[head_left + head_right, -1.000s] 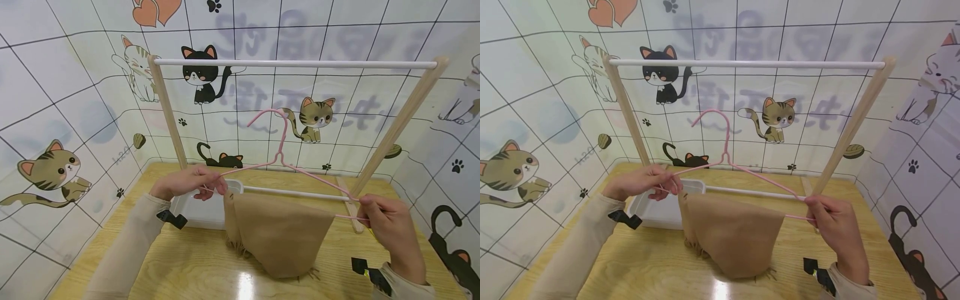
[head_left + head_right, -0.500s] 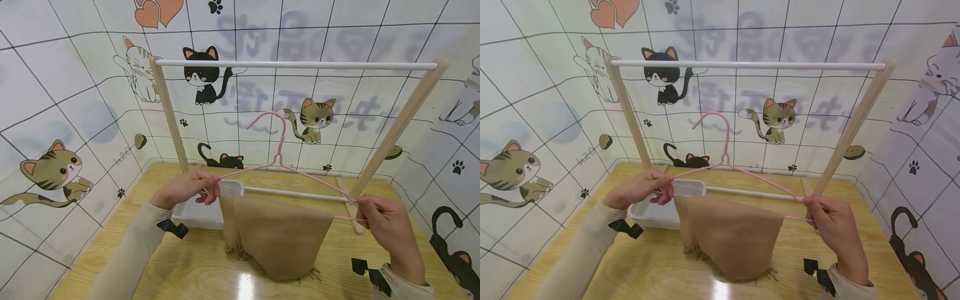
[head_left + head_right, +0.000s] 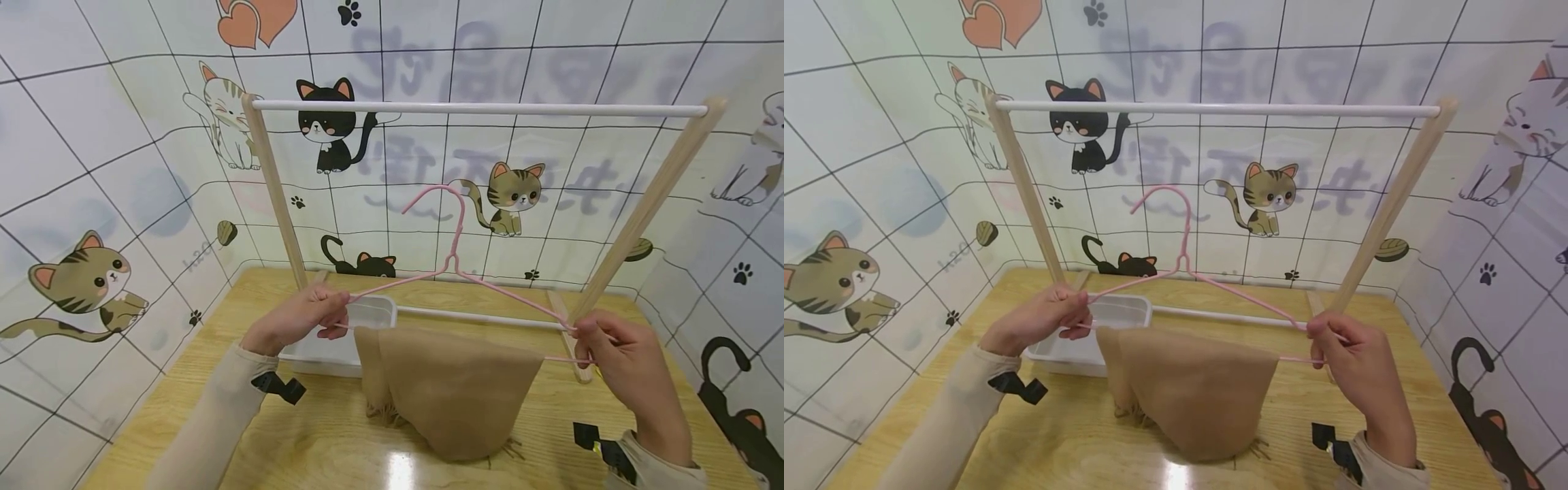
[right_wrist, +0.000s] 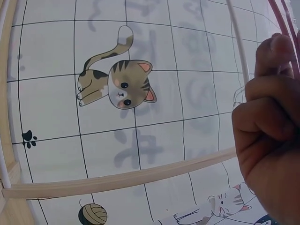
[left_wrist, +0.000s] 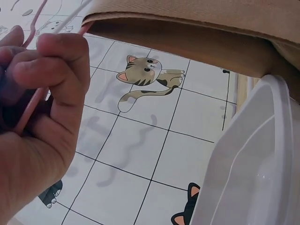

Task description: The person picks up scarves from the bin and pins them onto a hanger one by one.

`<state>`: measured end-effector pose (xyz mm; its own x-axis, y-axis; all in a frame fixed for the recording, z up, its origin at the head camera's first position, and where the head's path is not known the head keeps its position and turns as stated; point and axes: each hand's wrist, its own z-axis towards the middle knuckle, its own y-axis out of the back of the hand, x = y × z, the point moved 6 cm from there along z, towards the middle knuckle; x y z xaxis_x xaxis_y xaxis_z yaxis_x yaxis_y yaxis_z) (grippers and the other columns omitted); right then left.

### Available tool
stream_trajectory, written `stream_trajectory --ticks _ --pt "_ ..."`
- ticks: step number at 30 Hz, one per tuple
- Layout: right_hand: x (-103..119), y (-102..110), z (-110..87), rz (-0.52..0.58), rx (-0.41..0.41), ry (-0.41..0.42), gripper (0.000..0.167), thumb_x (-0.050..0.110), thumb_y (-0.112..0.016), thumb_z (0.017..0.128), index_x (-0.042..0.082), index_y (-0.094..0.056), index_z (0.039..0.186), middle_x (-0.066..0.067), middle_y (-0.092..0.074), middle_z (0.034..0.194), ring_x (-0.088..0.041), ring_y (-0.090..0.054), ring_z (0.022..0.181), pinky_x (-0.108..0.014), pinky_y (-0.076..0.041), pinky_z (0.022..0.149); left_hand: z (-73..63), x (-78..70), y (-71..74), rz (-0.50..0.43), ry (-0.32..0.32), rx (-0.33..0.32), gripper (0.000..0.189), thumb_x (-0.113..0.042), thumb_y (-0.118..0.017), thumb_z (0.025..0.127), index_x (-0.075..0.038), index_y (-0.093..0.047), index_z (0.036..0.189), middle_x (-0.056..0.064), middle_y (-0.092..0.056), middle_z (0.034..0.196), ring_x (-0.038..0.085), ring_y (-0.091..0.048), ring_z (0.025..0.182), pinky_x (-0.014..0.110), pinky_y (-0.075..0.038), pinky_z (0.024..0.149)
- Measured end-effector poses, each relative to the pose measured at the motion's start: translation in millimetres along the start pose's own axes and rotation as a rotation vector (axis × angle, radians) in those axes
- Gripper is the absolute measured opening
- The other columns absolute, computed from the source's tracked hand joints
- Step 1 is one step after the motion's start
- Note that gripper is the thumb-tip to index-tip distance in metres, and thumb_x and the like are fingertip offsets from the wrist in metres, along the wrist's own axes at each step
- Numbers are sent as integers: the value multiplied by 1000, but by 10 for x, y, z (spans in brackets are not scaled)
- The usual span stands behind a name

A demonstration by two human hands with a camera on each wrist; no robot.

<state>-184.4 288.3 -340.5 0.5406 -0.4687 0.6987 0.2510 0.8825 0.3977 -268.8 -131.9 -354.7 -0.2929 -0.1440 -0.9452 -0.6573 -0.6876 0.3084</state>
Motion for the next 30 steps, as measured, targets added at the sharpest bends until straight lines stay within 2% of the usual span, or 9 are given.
stream_trajectory --ticks 2,4,7,11,15,22,27,30 --pt "8 -1 2 6 7 16 25 -5 -52 103 9 -67 88 6 -56 63 -8 -36 45 -27 -29 39 -21 5 0 -15 2 -4 60 -33 -40 112 0 -37 62 2 -50 59 18 -52 56 26 -41 57" --pt "25 1 5 16 8 38 27 -7 -51 103 8 -67 87 6 -55 63 -9 -32 45 -26 -28 40 -36 0 -10 -46 -3 12 60 -34 -38 112 3 -44 65 1 -57 60 18 -62 60 27 -48 60" --pt "70 8 8 28 1 73 31 -11 -51 101 8 -66 82 5 -54 63 -8 -32 46 -27 -29 43 -39 -3 -31 -109 4 55 58 -35 -37 113 5 -57 77 5 -71 71 22 -74 75 30 -59 68" --pt "132 9 11 15 -10 131 33 -13 -51 100 7 -63 77 5 -52 63 -7 -34 49 -26 -32 46 -27 -16 -49 -162 37 72 51 -35 -39 112 4 -68 96 14 -78 97 27 -76 96 41 -64 76" --pt "164 -1 10 7 -21 181 33 -15 -50 99 5 -61 76 4 -50 63 -7 -38 52 -26 -32 46 -22 -21 -62 -160 65 50 43 -31 -43 111 4 -70 110 14 -77 104 26 -73 106 48 -63 80" --pt "158 9 12 4 -44 158 32 -14 -52 99 6 -62 77 6 -50 65 -8 -39 54 -26 -32 46 -9 -33 -111 -172 35 55 39 -23 -44 111 7 -68 102 12 -77 107 27 -73 107 46 -63 76" --pt "129 22 8 28 -66 98 25 -14 -51 100 -1 -65 84 9 -56 69 -7 -46 59 -19 -40 48 -21 -38 -112 -208 9 59 37 -22 -45 111 0 -73 106 12 -76 114 27 -73 107 44 -63 78" --pt "111 33 2 44 -76 70 22 -13 -49 101 -5 -66 87 10 -59 73 -6 -49 62 -17 -44 50 -42 -31 -108 -238 -5 44 34 -22 -45 111 -5 -73 101 11 -76 113 26 -74 106 42 -63 78"
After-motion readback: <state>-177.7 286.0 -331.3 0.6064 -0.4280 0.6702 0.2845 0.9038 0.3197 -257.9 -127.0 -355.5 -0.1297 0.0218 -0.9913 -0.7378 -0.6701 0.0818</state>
